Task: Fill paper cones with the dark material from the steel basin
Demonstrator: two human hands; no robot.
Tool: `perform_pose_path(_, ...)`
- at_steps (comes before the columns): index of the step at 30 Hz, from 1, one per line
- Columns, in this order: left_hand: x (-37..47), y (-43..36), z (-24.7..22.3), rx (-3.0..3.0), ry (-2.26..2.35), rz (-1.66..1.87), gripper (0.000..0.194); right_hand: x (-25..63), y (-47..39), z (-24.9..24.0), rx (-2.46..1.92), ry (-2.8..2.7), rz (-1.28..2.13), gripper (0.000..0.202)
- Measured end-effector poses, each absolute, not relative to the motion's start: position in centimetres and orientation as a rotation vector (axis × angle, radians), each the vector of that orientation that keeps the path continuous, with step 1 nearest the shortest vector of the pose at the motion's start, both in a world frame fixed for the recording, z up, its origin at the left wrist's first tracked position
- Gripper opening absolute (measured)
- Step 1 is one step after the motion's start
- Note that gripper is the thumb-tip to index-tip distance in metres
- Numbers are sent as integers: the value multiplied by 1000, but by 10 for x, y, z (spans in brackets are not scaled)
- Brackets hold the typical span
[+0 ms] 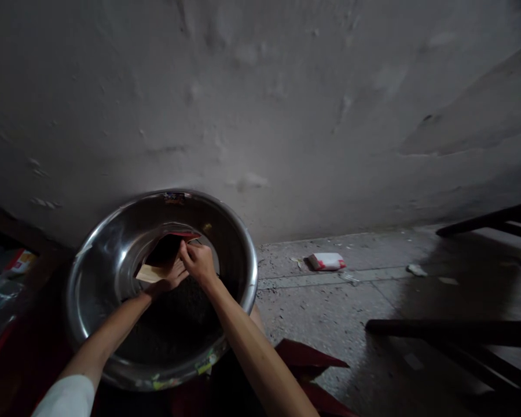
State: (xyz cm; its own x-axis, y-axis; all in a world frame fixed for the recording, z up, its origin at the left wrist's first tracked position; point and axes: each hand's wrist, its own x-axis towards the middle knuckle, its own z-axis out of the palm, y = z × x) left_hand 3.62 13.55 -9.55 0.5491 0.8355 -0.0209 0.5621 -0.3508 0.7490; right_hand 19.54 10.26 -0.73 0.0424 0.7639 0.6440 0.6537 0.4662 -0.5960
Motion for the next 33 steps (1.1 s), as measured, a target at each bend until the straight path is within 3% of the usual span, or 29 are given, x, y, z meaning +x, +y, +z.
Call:
perform_pose_path(6,25,105,-103,2013,931,345,40,195,104,-10,-1240,-1647,146,60)
perform_pose_path(11,15,89,-109,1951,955,268,71,195,105,-10,-1253,-1646,135,60)
perform_pose_path(13,15,83,-110,1934,975,267,74,195,104,-10,-1257,-1645,140,59)
perform_pose_path(21,19,56,-105,1905,1078,323,66,194,104,-11,-1282,-1693,174,56)
perform_pose_path(28,28,42,-89,1980,1146,426,33,193,104,-14,-1285,-1701,135,59)
perform_pose_path(33,33,30,-60,2000,1188,355,36,193,101,-15,-1242,-1748,132,59)
